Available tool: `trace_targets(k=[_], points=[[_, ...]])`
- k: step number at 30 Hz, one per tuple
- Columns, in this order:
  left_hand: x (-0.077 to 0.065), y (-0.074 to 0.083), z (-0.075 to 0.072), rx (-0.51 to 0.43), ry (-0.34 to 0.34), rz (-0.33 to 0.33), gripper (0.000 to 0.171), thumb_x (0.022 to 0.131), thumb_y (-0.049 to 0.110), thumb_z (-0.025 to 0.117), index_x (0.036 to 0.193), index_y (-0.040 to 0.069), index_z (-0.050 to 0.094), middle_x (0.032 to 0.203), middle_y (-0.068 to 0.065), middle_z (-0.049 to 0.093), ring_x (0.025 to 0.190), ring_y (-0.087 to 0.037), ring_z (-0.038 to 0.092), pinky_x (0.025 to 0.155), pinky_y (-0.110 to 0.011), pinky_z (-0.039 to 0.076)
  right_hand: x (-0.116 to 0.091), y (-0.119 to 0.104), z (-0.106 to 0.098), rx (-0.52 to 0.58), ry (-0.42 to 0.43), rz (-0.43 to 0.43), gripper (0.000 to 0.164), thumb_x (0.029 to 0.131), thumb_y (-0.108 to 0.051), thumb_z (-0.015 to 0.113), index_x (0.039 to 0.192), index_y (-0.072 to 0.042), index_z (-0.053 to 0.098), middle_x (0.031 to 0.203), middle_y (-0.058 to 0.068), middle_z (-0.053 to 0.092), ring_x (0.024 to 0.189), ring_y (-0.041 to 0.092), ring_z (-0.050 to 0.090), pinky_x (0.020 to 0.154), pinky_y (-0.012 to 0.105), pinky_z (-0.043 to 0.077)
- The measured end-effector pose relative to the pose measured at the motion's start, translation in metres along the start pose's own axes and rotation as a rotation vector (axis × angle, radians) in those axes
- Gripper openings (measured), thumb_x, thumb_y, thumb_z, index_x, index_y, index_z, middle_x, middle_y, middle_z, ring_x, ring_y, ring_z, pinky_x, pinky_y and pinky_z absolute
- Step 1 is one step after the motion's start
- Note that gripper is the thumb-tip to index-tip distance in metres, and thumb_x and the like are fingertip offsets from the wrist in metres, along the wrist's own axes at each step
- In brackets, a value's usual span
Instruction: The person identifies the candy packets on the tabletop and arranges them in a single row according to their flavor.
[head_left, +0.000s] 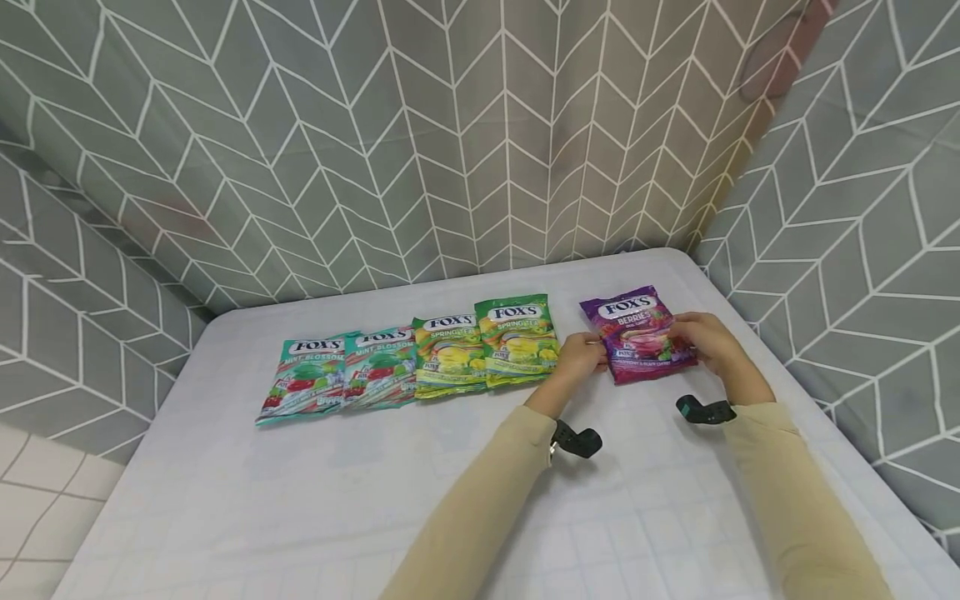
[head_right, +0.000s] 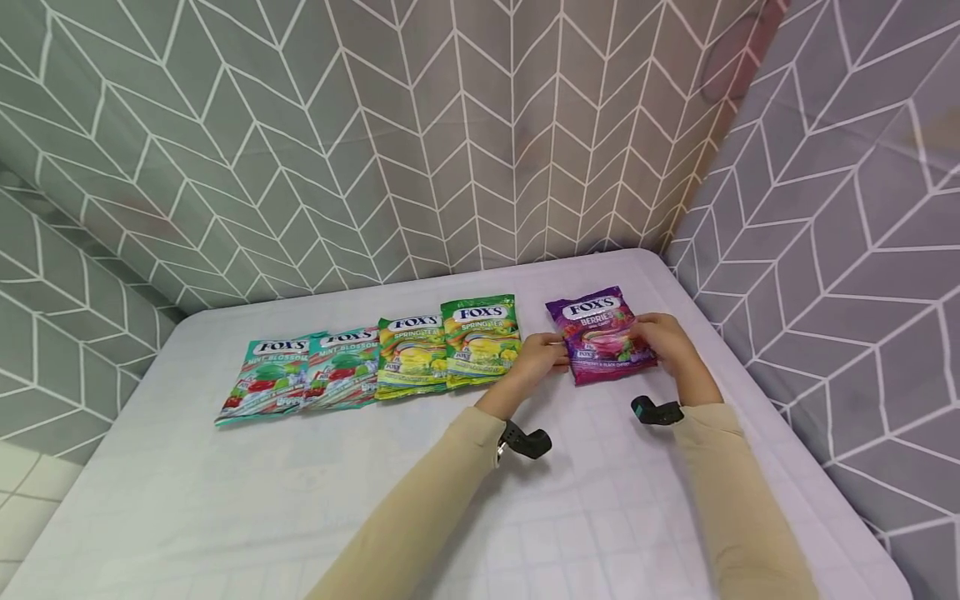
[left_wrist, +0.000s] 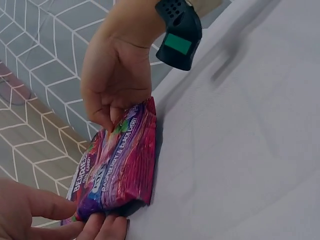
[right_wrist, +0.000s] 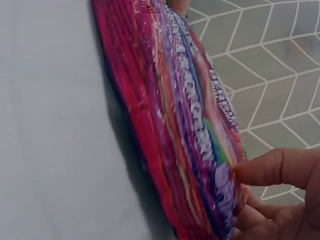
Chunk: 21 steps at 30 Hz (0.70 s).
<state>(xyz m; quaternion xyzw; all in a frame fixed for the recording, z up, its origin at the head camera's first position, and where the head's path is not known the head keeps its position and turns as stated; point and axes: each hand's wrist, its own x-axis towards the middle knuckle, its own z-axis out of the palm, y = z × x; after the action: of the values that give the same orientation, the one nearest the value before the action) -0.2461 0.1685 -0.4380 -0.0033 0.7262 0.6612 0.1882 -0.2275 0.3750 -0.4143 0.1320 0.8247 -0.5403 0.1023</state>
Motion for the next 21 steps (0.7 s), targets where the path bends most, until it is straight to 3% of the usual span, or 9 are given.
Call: trace_targets(k=[7, 13, 17, 21], points=[[-0.003, -0.004, -0.008, 0.018, 0.04, 0.059, 0.029, 0.091, 0.0, 0.059, 0.12, -0.003, 0.059, 0.085, -0.008, 0.063, 0.078, -0.023, 0.067, 0.075, -0.034, 0.056, -0.003, 0.004, 0.006, 0.142, -0.025, 0.003, 0.062, 0.097, -0.019, 0.047, 0.144, 0.014, 0.023, 0.124, 0.017, 0.044, 0.097, 0.013, 0.046, 0.08, 0.021, 0.046], [-0.004, -0.006, -0.019, -0.013, 0.039, 0.118, 0.024, 0.093, 0.004, 0.062, 0.116, -0.002, 0.06, 0.088, -0.008, 0.064, 0.081, -0.024, 0.068, 0.075, -0.035, 0.056, -0.008, 0.001, 0.008, 0.246, -0.098, -0.029, 0.057, 0.095, -0.012, 0.048, 0.141, 0.013, 0.025, 0.1, -0.005, 0.051, 0.087, 0.004, 0.052, 0.077, 0.02, 0.049], [-0.007, -0.006, -0.029, 0.025, 0.024, 0.147, 0.024, 0.093, 0.009, 0.062, 0.117, 0.003, 0.061, 0.09, -0.005, 0.063, 0.079, -0.019, 0.065, 0.074, -0.034, 0.055, -0.011, -0.004, 0.011, 0.265, -0.125, -0.025, 0.059, 0.094, -0.013, 0.051, 0.141, 0.011, 0.024, 0.103, -0.002, 0.05, 0.087, 0.005, 0.053, 0.076, 0.021, 0.05], [-0.01, -0.004, -0.044, 0.007, -0.016, 0.175, 0.026, 0.094, 0.009, 0.062, 0.12, 0.006, 0.061, 0.095, -0.007, 0.065, 0.081, -0.018, 0.065, 0.074, -0.033, 0.055, -0.015, -0.013, 0.017, 0.271, -0.17, -0.006, 0.072, 0.094, -0.015, 0.052, 0.149, 0.007, 0.012, 0.126, 0.014, 0.043, 0.098, 0.012, 0.05, 0.082, 0.021, 0.049]])
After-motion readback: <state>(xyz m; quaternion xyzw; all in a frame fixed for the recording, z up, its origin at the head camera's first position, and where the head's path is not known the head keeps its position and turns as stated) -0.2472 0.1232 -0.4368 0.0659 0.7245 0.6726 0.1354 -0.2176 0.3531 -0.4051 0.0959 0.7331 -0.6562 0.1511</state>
